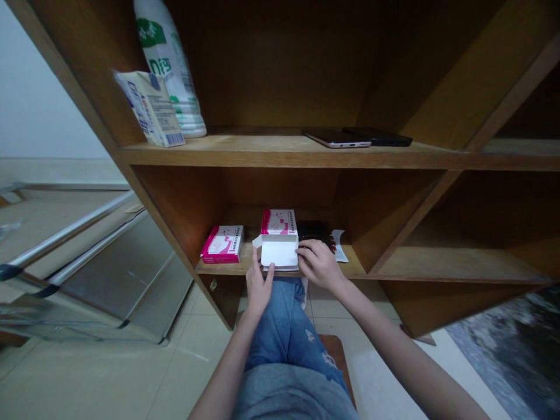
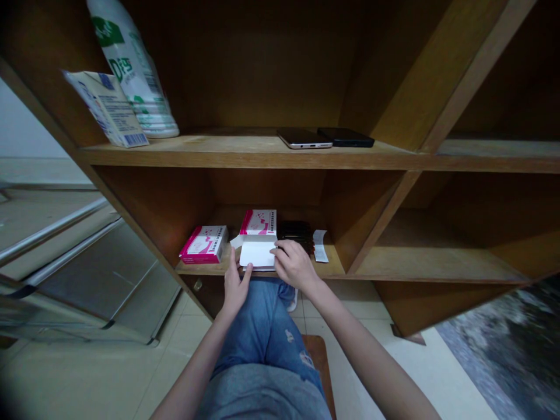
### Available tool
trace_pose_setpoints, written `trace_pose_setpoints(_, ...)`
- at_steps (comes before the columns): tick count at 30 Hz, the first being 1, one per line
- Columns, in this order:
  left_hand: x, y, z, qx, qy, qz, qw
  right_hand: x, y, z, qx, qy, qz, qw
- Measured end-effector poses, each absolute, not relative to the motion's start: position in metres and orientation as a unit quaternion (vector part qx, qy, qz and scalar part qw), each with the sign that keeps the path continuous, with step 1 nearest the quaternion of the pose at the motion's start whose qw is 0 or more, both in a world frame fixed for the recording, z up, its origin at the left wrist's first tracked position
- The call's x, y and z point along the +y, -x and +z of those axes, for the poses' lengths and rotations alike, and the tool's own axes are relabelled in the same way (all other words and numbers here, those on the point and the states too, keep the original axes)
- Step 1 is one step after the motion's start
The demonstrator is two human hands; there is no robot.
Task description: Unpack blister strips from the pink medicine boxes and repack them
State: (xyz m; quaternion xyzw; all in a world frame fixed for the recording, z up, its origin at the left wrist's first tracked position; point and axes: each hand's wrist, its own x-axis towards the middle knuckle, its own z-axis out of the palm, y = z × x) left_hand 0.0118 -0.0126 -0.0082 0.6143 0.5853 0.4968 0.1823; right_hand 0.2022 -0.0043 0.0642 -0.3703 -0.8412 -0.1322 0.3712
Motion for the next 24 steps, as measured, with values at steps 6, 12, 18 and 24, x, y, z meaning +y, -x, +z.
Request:
trace_pose_setpoints(6, -0.01, -0.01, -0.017, 0.558, -0.63, 0.512, 0.172, 0.0, -0.13, 0.073, -0.859, 0.454, -0.042, 0.233)
trace_pose_setpoints(12, -0.01, -0.009, -0.018, 0.566, -0.63, 0.5, 0.181, 0.03, -0.104, 0.074, -0.805, 0.569, -0.008, 0.168)
trace_pose_setpoints(18, -0.011, -0.011, -0.013, 0.573, -0.622, 0.502, 0.181, 0.041, -0.102, 0.078, -0.791, 0.602, -0.011, 0.108)
trace_pose_setpoints(24, -0.011, -0.011, -0.013, 0.579, -0.619, 0.497, 0.183, 0.036, -0.107, 0.076, -0.796, 0.591, -0.02, 0.127)
